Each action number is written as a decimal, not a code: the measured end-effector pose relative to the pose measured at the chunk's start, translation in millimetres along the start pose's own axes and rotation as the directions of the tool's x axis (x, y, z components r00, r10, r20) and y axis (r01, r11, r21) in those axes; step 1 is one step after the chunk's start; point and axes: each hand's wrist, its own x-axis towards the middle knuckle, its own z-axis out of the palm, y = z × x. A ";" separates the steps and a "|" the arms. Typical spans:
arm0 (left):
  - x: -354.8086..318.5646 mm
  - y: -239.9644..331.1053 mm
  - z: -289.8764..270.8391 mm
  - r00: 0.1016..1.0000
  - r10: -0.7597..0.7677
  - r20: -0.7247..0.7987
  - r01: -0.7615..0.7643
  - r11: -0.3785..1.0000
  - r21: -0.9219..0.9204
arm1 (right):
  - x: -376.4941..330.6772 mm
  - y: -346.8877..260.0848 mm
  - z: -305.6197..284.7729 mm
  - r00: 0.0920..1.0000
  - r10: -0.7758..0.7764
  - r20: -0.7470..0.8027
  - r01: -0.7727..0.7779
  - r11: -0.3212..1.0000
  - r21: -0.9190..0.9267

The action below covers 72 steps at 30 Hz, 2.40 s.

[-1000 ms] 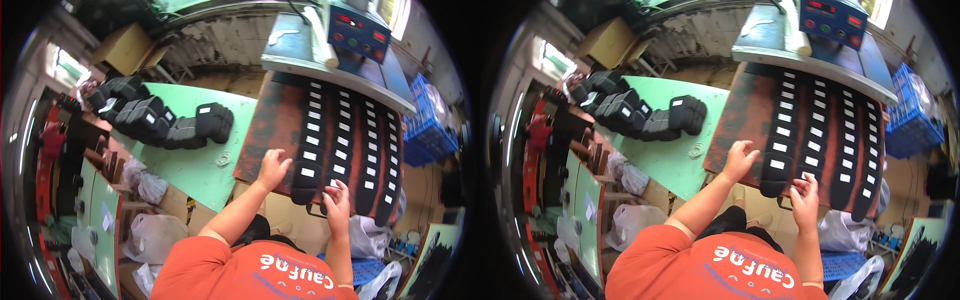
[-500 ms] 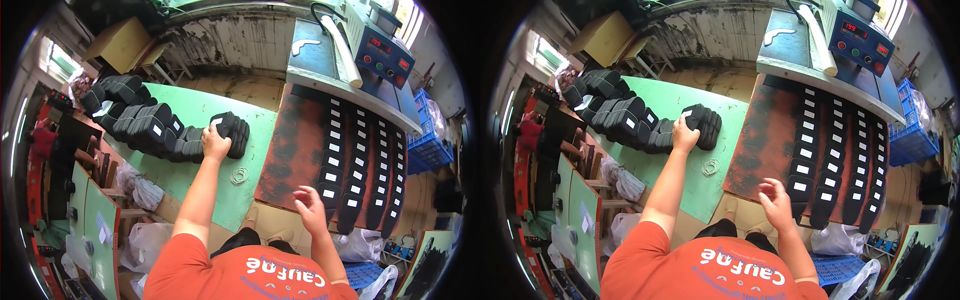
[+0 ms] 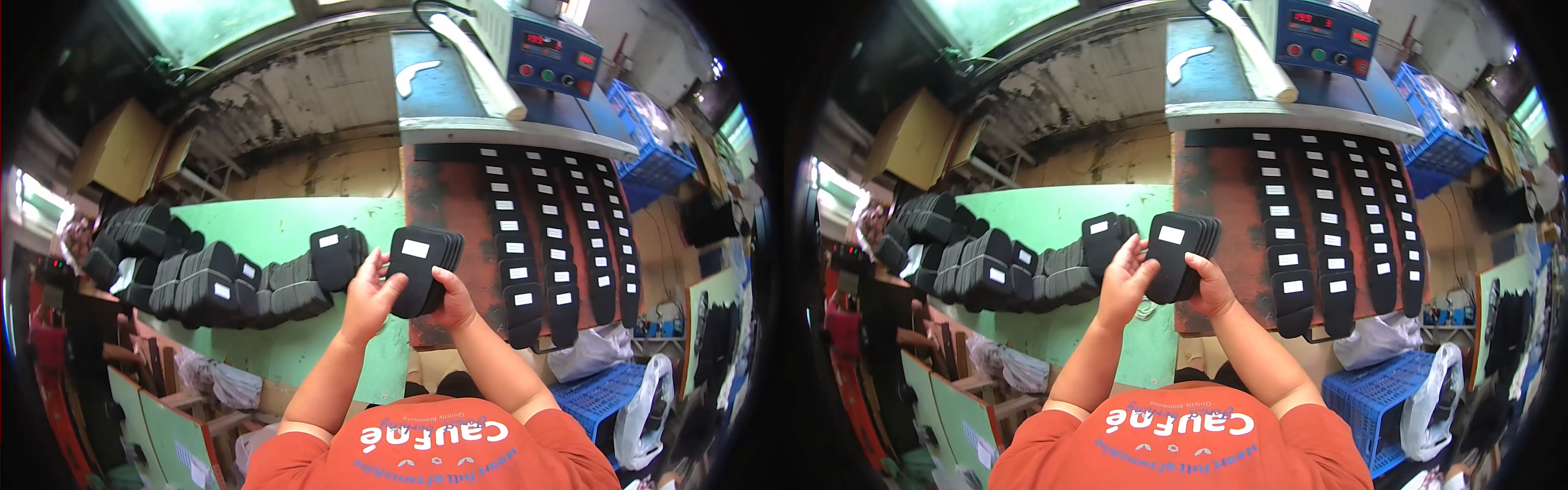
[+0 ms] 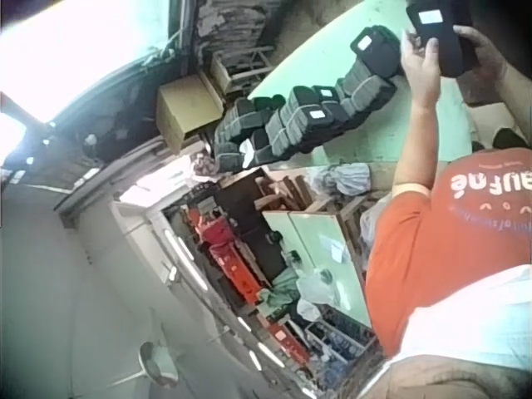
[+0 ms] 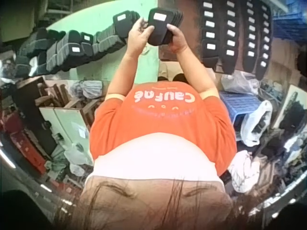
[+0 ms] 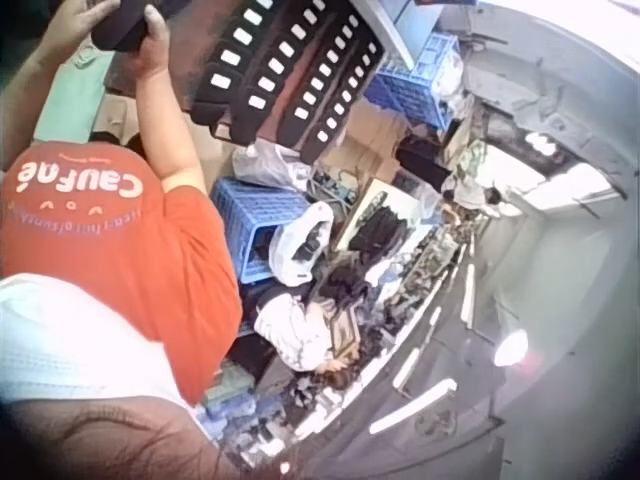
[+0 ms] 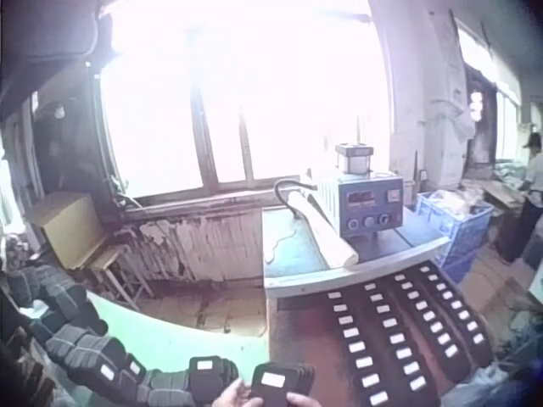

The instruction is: Stacking and organizing black shoe components on a workstation next to a heat press machine.

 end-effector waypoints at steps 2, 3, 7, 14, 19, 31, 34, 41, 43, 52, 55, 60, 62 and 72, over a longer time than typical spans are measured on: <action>15.4 -12.7 5.9 0.993 0.081 -0.090 -0.060 0.974 0.217 | -12.8 -9.7 -11.4 0.995 -0.022 -0.101 0.022 1.000 -0.007; 20.5 -14.2 15.8 0.964 0.248 -0.095 -0.170 0.851 0.498 | -18.8 -15.8 -17.1 0.988 -0.050 -0.148 0.050 0.999 -0.008; 45.5 -21.5 60.1 0.983 0.161 -0.089 -0.117 0.919 0.377 | -32.9 -45.3 -41.0 0.969 -0.127 -0.211 0.149 0.984 0.096; 190.3 -63.9 67.9 0.975 -0.068 -0.212 0.088 0.992 0.087 | -43.0 -100.8 -56.4 0.954 -0.237 -0.182 0.268 0.948 0.172; 287.2 -87.0 58.1 0.929 0.159 -0.333 -0.019 0.922 0.388 | -43.8 -112.0 -72.1 0.945 -0.201 -0.259 0.241 0.961 0.134; 181.8 -43.6 86.0 0.987 -0.158 -0.034 0.161 0.979 0.122 | -3.6 -127.2 -76.6 0.894 -0.234 -0.382 0.247 0.969 -0.015; 231.8 -53.9 59.3 0.986 -0.042 -0.161 0.091 0.948 0.306 | -6.8 -131.2 -76.3 0.900 -0.226 -0.372 0.249 0.968 0.014; 218.8 -60.5 69.6 0.950 0.305 -0.071 -0.192 0.747 0.636 | -2.9 -124.6 -81.9 0.905 -0.209 -0.370 0.212 0.977 -0.034; 179.4 -35.6 94.0 0.971 -0.217 0.097 0.188 0.952 0.242 | -3.3 -123.1 -82.5 0.902 -0.213 -0.376 0.199 0.977 -0.075; 204.6 -68.2 48.9 0.967 -0.127 -0.219 0.201 0.909 0.365 | -6.3 -129.5 -85.3 0.927 -0.186 -0.326 0.187 0.982 -0.031; 178.1 -62.8 63.6 0.967 0.248 -0.053 -0.142 0.701 0.699 | -3.7 -121.9 -78.4 0.906 -0.178 -0.385 0.152 0.984 -0.098; 147.4 -41.0 87.7 0.983 -0.180 0.018 0.177 0.979 0.103 | -0.7 -115.4 -70.2 0.923 -0.146 -0.357 0.131 0.989 -0.066; 151.1 -44.2 74.4 0.988 -0.151 -0.028 0.154 0.981 0.116 | -1.6 -118.0 -67.5 0.923 -0.159 -0.351 0.137 0.987 -0.087; 154.9 -63.7 59.4 0.976 -0.214 -0.028 0.216 0.959 0.181 | -17.1 -112.6 -77.0 0.782 -0.337 -0.525 0.171 0.925 -0.340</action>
